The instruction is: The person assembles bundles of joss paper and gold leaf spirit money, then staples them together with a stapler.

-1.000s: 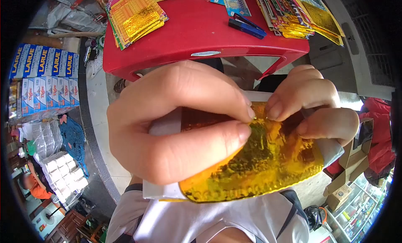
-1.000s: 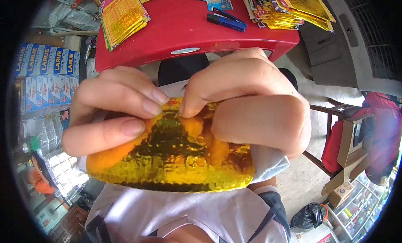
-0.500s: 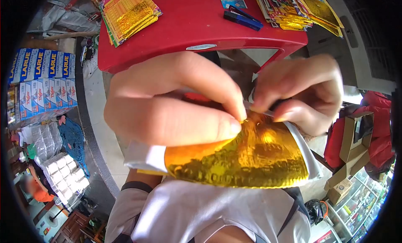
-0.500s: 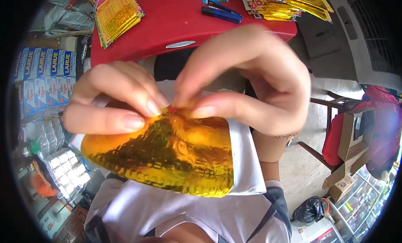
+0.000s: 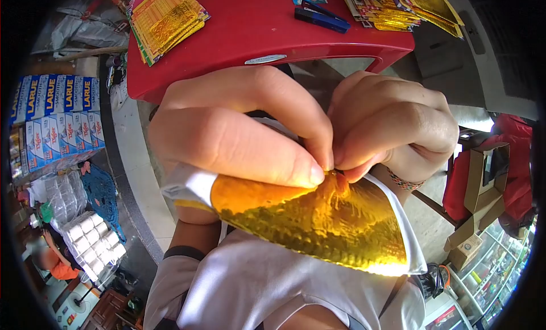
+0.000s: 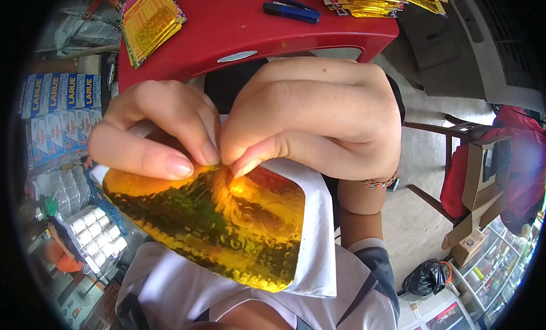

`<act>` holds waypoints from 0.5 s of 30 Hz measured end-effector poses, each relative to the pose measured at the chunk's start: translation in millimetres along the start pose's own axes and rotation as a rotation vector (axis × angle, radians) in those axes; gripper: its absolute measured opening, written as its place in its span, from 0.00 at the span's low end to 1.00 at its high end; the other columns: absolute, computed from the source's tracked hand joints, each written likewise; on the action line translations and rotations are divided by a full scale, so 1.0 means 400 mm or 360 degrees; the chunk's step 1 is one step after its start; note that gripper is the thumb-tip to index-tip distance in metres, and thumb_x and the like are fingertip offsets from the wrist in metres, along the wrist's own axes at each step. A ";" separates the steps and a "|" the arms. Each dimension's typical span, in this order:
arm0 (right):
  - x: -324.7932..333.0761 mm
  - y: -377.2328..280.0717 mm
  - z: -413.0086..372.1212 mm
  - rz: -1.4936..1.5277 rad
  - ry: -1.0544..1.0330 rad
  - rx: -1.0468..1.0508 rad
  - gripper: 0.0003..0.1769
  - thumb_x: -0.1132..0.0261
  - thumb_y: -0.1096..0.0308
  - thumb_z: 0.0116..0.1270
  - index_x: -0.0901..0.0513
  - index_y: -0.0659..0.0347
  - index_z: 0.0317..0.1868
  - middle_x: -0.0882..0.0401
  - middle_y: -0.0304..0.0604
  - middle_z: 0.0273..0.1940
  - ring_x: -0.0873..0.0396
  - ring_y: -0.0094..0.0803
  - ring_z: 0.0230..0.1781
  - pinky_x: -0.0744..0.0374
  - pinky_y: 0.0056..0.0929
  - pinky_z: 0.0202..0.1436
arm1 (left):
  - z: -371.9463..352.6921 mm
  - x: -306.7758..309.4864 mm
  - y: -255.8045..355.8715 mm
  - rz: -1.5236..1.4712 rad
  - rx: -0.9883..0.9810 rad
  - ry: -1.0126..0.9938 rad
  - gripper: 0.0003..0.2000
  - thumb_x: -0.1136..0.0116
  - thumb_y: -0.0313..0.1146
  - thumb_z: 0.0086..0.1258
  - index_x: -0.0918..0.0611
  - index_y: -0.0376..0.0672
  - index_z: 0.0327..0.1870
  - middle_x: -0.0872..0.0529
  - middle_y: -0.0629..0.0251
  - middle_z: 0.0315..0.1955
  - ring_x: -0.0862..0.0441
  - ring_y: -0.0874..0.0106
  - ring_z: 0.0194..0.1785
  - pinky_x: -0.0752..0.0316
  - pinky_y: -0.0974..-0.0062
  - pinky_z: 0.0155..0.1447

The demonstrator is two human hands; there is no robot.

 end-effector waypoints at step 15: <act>-0.019 -0.004 -0.006 -0.0014 0.0361 -0.0156 0.03 0.39 0.81 0.48 0.17 0.68 0.24 0.22 0.47 0.20 0.26 0.31 0.16 0.30 0.24 0.19 | -0.002 -0.011 -0.021 -0.0087 -0.0101 -0.0017 0.10 0.39 0.21 0.62 0.25 0.33 0.41 0.21 0.43 0.35 0.19 0.64 0.29 0.20 0.73 0.33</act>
Point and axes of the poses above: each hand's wrist, its own z-axis towards the middle knuckle, its own x-axis out of the back of the hand, y = z × x, the point moved 5 cm from there along z, towards the middle knuckle
